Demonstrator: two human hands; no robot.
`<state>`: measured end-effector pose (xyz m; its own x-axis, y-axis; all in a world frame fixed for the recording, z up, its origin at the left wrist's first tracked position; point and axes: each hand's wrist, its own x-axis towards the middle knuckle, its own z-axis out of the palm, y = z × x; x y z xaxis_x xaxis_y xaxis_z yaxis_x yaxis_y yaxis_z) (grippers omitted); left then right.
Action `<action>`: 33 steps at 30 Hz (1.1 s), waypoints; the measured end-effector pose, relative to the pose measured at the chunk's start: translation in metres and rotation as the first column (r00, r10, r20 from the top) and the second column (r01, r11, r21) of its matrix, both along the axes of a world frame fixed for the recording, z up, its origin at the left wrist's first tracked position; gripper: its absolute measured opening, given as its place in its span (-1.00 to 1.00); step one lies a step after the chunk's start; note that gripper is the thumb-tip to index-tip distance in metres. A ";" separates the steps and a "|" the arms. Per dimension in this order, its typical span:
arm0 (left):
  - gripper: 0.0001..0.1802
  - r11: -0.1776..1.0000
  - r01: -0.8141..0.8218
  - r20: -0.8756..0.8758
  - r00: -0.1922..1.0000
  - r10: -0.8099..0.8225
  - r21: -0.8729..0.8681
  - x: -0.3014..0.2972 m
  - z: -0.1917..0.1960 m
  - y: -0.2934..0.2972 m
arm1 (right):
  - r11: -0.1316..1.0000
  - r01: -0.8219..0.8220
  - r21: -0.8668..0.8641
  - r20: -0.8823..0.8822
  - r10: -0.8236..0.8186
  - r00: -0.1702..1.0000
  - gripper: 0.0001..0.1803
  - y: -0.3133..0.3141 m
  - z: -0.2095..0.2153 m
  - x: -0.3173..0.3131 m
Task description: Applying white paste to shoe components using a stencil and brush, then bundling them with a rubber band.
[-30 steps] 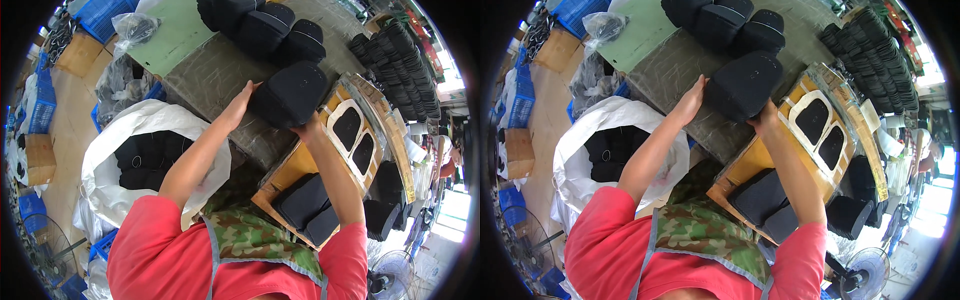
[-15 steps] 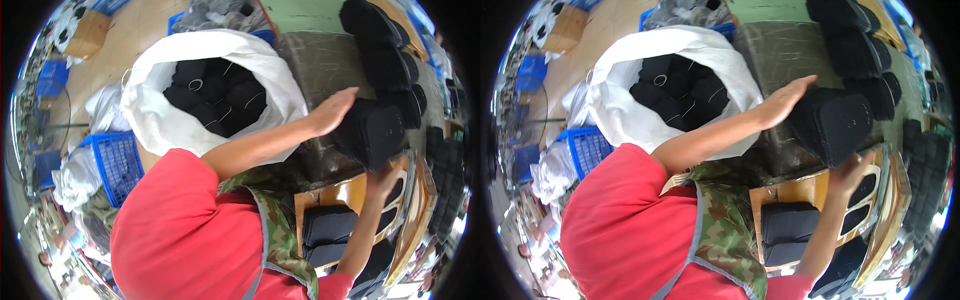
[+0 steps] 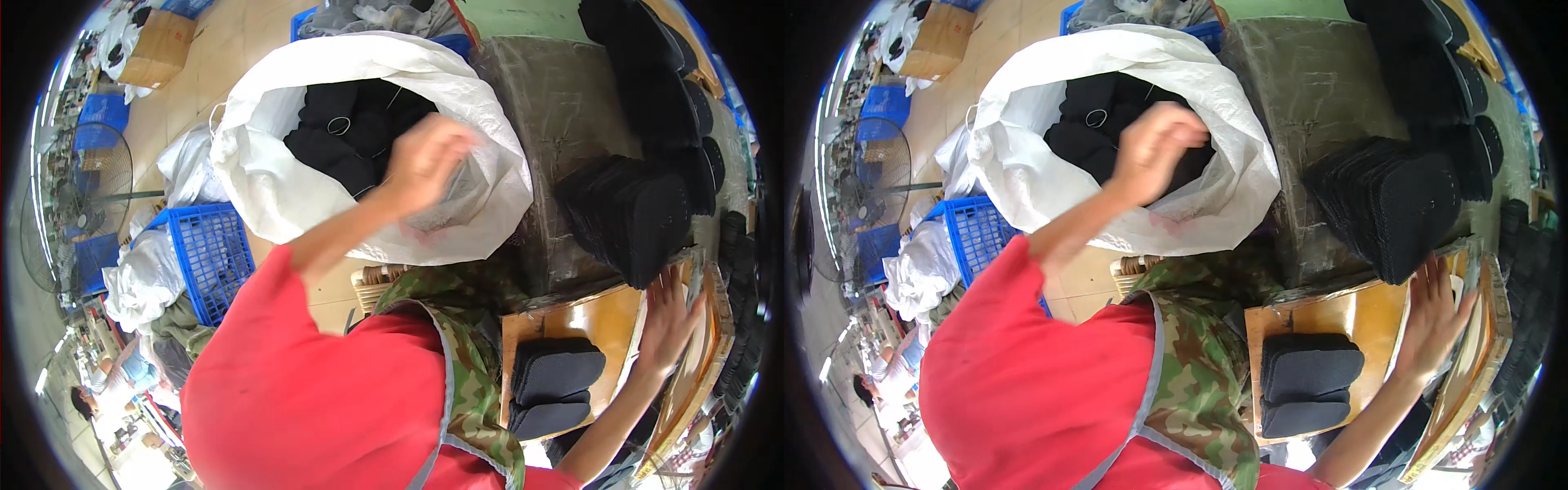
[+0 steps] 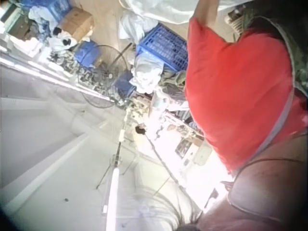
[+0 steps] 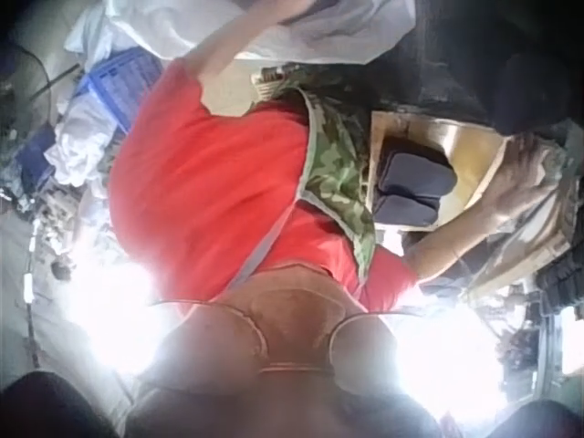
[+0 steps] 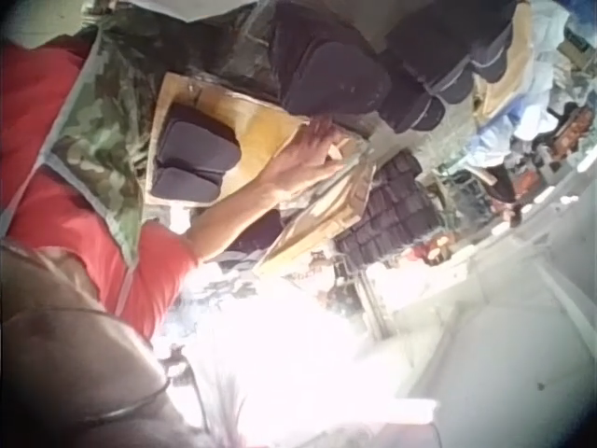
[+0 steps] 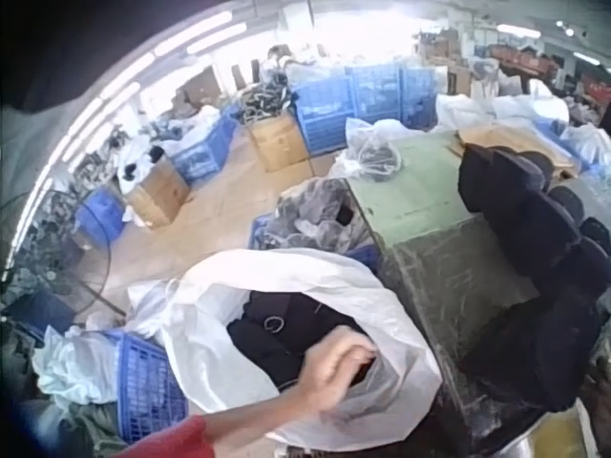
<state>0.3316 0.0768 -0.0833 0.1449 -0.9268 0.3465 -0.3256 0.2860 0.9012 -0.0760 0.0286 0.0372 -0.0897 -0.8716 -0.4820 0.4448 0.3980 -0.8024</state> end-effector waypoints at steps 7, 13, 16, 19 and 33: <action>-0.65 0.612 -0.701 0.880 0.475 0.018 0.366 0.192 -0.154 0.024 | 0.964 -0.239 -0.118 -0.108 0.227 0.968 -0.28 0.060 -0.001 -0.039; -0.66 0.578 -0.716 0.879 0.477 -0.005 0.391 0.199 -0.191 -0.003 | 0.963 -0.236 -0.127 -0.299 0.190 0.935 -0.37 0.086 0.004 -0.040; -0.73 0.608 -0.703 0.827 0.547 0.131 0.368 0.215 -0.192 -0.002 | 0.971 -0.214 -0.106 -0.355 0.164 0.920 -0.43 0.093 0.012 -0.040; -0.78 0.737 -0.607 0.717 0.652 0.248 0.298 0.206 -0.167 -0.010 | 0.977 -0.190 -0.092 -0.432 0.133 0.892 -0.47 0.107 0.021 -0.046; -0.86 0.420 0.848 -0.393 0.524 -0.756 0.323 -0.126 0.187 -0.018 | 0.710 -0.582 -0.397 -0.602 0.277 0.749 -0.29 0.068 0.057 0.081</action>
